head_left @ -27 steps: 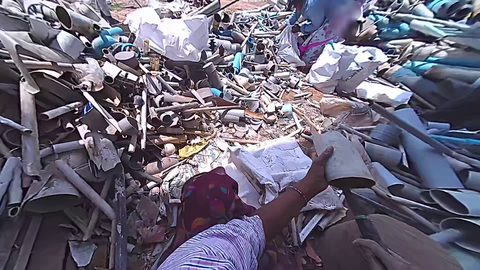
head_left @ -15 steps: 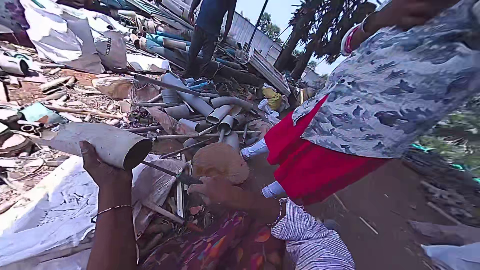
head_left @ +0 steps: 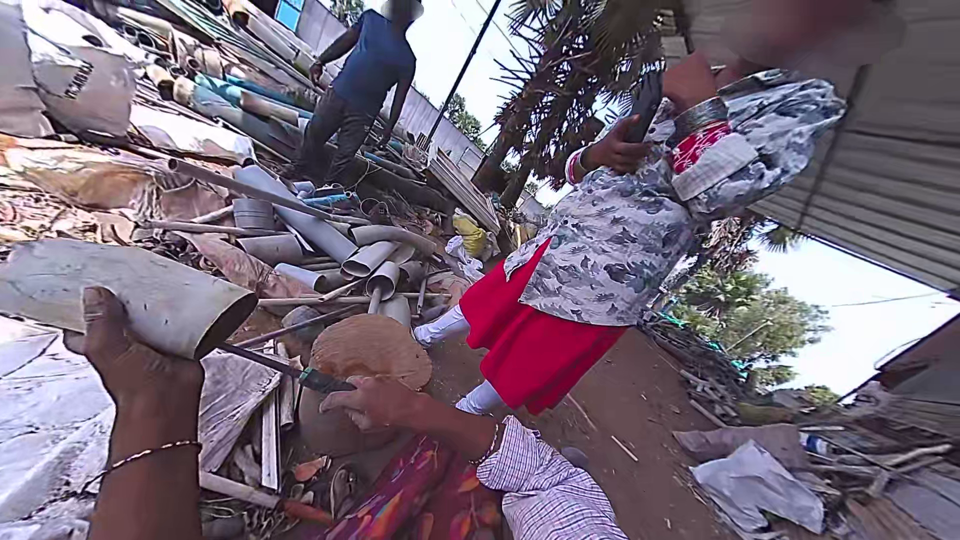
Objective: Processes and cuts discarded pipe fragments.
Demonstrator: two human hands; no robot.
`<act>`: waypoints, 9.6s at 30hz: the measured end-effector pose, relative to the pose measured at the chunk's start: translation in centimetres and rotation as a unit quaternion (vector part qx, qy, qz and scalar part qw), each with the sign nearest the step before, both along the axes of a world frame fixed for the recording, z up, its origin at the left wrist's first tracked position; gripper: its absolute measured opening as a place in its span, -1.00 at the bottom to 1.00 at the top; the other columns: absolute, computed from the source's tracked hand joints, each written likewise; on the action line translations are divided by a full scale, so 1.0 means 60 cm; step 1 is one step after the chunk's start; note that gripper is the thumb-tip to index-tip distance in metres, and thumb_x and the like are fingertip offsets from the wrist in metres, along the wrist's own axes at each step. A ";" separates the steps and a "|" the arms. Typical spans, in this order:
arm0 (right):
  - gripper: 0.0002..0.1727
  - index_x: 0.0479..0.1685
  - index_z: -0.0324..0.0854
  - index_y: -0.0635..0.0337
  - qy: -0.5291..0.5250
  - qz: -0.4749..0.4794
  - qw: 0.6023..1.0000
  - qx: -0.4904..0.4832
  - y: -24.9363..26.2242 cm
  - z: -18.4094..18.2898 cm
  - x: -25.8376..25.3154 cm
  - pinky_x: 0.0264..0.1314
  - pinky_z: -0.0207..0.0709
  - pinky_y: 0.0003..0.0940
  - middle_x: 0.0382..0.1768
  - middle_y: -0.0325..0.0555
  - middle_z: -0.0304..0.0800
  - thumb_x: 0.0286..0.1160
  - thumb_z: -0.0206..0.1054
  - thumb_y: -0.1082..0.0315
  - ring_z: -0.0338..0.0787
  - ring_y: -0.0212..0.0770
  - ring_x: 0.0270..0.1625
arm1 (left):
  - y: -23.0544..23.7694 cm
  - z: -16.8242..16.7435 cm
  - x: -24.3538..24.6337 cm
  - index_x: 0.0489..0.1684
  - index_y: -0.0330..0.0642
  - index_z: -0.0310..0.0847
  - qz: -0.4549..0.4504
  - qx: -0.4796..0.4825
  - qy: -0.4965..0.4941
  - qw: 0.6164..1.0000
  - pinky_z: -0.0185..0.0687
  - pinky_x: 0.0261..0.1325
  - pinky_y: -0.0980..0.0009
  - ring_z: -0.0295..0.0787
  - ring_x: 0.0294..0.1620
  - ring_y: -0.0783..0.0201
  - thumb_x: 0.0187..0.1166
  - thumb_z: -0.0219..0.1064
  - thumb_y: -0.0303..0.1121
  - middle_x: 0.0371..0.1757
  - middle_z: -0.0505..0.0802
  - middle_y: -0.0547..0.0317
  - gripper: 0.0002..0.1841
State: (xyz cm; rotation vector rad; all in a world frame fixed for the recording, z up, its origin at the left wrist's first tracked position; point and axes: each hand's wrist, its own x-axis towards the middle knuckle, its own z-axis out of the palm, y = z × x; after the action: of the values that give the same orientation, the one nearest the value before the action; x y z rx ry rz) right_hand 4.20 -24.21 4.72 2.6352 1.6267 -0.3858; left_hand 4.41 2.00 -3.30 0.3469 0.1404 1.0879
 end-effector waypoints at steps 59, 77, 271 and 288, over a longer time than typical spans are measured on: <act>-0.58 0.46 0.64 0.20 0.012 0.043 0.999 -0.024 0.006 -0.010 0.012 0.26 0.55 0.23 0.18 0.45 0.70 0.65 0.19 0.49 0.74 0.36 0.21 | -0.009 0.038 -0.029 0.75 -0.16 0.02 0.032 -0.007 0.025 0.999 0.63 0.44 0.27 0.68 0.39 0.29 0.87 -0.06 -0.25 0.44 0.64 0.07 -0.49; -0.55 0.49 0.62 0.19 0.023 0.036 0.999 -0.027 0.006 0.005 0.002 0.35 0.50 0.24 0.22 0.45 0.69 0.63 0.20 0.51 0.72 0.37 0.26 | -0.012 0.047 -0.034 0.82 -0.12 -0.11 0.020 -0.027 0.053 0.998 0.65 0.40 0.30 0.67 0.38 0.31 0.88 -0.05 -0.20 0.49 0.59 0.04 -0.42; -0.27 0.90 -0.08 0.24 0.074 -0.087 0.993 0.021 0.003 0.030 0.040 0.69 0.25 0.11 0.55 0.43 0.48 0.75 0.09 0.41 0.50 0.30 0.60 | -0.128 0.014 -0.002 0.39 -0.12 0.35 -0.125 0.026 0.064 0.990 0.79 0.10 0.26 0.82 0.02 0.33 0.89 -0.25 -0.18 0.01 0.80 0.17 -0.63; -0.30 0.87 0.08 0.15 0.054 -0.037 0.995 0.078 0.019 0.023 0.012 0.67 0.30 0.11 0.55 0.35 0.51 0.70 0.10 0.49 0.55 0.26 0.58 | -0.111 0.044 -0.043 0.28 -0.07 0.37 -0.085 0.036 0.022 0.996 0.81 0.05 0.39 0.83 -0.04 0.46 0.89 -0.23 -0.22 -0.07 0.81 0.32 -0.69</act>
State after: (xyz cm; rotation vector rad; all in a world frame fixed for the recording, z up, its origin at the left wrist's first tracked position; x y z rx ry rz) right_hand 4.92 -23.04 6.07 2.8434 1.6570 -0.4258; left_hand 1.83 -4.66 -0.64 0.4398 0.1102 0.9191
